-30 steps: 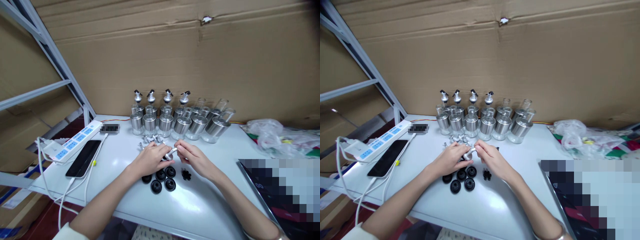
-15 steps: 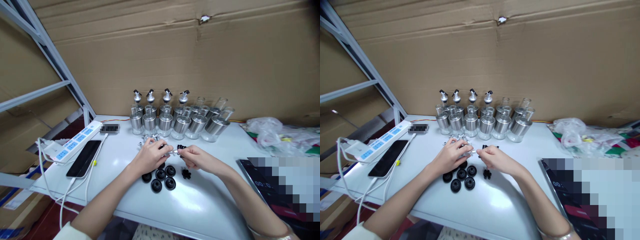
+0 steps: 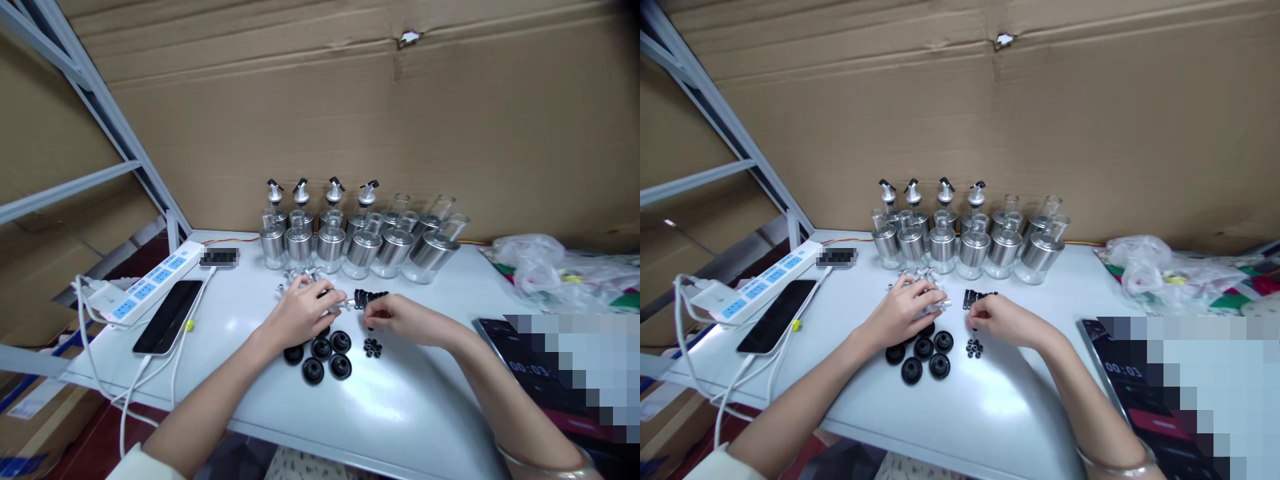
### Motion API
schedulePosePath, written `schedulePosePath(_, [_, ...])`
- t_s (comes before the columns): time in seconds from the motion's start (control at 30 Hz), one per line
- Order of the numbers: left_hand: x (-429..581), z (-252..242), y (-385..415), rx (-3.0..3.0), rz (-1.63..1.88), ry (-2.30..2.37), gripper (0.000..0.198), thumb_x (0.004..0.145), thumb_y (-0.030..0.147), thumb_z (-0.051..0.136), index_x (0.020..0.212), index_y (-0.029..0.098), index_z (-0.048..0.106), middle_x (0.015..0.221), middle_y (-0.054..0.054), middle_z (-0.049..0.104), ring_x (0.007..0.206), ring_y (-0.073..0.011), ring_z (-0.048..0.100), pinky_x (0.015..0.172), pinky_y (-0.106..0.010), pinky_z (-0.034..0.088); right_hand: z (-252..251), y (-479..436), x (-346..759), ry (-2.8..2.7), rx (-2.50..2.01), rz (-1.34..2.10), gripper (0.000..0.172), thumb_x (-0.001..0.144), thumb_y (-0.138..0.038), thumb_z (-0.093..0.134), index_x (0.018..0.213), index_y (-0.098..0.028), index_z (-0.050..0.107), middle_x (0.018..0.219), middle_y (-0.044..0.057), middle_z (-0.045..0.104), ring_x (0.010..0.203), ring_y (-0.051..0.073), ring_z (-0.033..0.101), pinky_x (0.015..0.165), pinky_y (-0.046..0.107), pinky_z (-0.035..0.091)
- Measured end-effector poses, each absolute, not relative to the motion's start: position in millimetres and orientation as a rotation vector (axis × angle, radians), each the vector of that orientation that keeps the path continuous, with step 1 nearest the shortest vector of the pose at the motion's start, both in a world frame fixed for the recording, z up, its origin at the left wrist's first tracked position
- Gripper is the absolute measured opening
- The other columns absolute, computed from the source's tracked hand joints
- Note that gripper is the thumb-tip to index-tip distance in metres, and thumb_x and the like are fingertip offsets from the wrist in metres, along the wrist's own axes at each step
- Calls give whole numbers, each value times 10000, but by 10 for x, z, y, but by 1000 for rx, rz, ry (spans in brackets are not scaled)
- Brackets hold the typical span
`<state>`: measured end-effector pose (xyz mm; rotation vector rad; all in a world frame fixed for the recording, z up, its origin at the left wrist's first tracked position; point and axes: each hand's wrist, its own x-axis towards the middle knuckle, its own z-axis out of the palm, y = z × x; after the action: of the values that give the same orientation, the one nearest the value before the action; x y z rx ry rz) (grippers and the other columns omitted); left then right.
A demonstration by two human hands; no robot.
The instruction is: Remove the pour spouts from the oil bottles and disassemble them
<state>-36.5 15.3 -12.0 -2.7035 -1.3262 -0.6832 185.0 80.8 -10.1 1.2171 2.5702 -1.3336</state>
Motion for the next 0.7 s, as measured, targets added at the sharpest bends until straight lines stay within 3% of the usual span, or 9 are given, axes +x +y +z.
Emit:
schedulePosePath(0.17, [-367,-113,156,-2702,-686,-1326,185,928,253,447,1086,196,526,1031,-49,620,935,-163,577,847,-333,360,-72,783,1839,2528,1202,-1409,139,725,-246,546,671,-155,636,625,15,614,591,128,504,592,251,389])
schedulePosePath(0.47, [-379,-128,153,-2706,-681,-1339,189,920,253,460,1087,201,530,1027,-41,613,924,-161,573,849,-338,371,-83,768,1840,2392,1223,-1526,300,745,-413,605,604,-148,617,531,17,600,534,133,564,546,246,422])
schedulePosePath(0.7, [-371,-113,158,-2712,-705,-1321,180,915,246,467,1074,192,533,1012,-41,620,917,-163,577,839,-334,371,-71,746,1815,2379,1219,-1537,249,700,-390,656,624,-158,606,521,0,590,518,125,570,500,227,424])
